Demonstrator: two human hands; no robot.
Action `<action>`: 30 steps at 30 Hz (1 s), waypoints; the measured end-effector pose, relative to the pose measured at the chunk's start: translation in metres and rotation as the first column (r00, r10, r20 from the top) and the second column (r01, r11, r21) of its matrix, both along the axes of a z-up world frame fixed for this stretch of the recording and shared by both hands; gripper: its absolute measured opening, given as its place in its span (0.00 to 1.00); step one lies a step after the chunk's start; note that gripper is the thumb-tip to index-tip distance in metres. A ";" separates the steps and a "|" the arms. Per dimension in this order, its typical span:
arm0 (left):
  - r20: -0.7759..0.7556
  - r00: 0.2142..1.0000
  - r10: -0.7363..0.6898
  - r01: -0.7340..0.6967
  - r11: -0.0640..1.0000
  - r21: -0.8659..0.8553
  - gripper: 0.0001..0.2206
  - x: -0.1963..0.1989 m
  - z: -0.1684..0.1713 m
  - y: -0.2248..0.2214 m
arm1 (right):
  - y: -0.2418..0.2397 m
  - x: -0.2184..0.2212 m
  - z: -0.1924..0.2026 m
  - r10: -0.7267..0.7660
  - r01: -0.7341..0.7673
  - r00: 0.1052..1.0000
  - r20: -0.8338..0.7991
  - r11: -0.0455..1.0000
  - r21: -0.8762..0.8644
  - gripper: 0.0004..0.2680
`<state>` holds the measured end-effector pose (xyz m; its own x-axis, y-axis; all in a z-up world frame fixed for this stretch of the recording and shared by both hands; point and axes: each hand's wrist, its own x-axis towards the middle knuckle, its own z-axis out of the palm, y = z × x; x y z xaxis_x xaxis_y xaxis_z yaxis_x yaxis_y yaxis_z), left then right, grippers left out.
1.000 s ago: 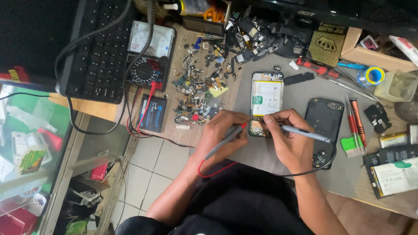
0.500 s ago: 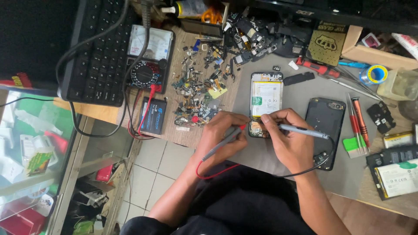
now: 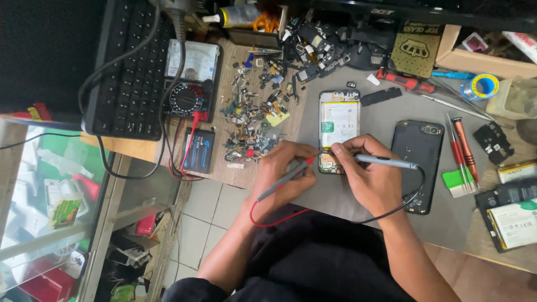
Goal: Testing a disassembled smartphone's internal components using a digital multimeter to diagnose electrical issues.
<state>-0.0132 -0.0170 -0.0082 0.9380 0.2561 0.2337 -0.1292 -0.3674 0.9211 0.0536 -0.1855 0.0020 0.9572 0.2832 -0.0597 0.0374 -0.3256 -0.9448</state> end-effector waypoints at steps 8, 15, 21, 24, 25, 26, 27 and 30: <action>-0.293 0.956 -0.029 0.025 1.000 -0.016 0.07 0.012 0.019 0.008 | -0.001 0.004 0.003 0.012 -0.014 0.999 -0.044 0.999 -0.041 0.08; -0.390 0.917 -0.077 0.068 0.997 -0.039 0.07 0.016 0.029 0.014 | -0.002 0.004 0.003 0.007 -0.012 0.995 -0.098 0.999 -0.053 0.07; -0.420 0.893 -0.158 0.136 0.987 -0.082 0.09 0.020 0.029 0.022 | 0.000 0.006 0.006 0.005 -0.014 0.995 -0.102 0.996 -0.085 0.06; -0.431 0.880 -0.200 0.175 0.980 -0.099 0.09 0.025 0.029 0.025 | -0.001 0.006 0.005 0.012 -0.023 0.994 -0.113 0.995 -0.094 0.07; -0.430 0.880 -0.200 0.174 0.980 -0.098 0.09 0.025 0.027 0.026 | -0.001 0.007 0.005 0.013 -0.024 0.994 -0.112 0.995 -0.093 0.07; -0.440 0.874 -0.205 0.180 0.979 -0.099 0.09 0.025 0.025 0.027 | 0.000 0.006 0.005 0.009 -0.020 0.994 -0.108 0.994 -0.105 0.07; -0.450 0.868 -0.211 0.187 0.977 -0.099 0.09 0.025 0.023 0.028 | 0.000 0.006 0.005 0.005 -0.017 0.995 -0.103 0.993 -0.116 0.07; -0.455 0.865 -0.213 0.186 0.977 -0.103 0.09 0.025 0.022 0.029 | 0.000 0.007 0.005 0.014 -0.026 0.995 -0.101 0.992 -0.124 0.07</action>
<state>0.0115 0.0117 0.0137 0.9677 0.0520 -0.2467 0.2499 -0.3270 0.9114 0.0603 -0.1860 0.0068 0.9389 0.2866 -0.1905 -0.0468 -0.4420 -0.8958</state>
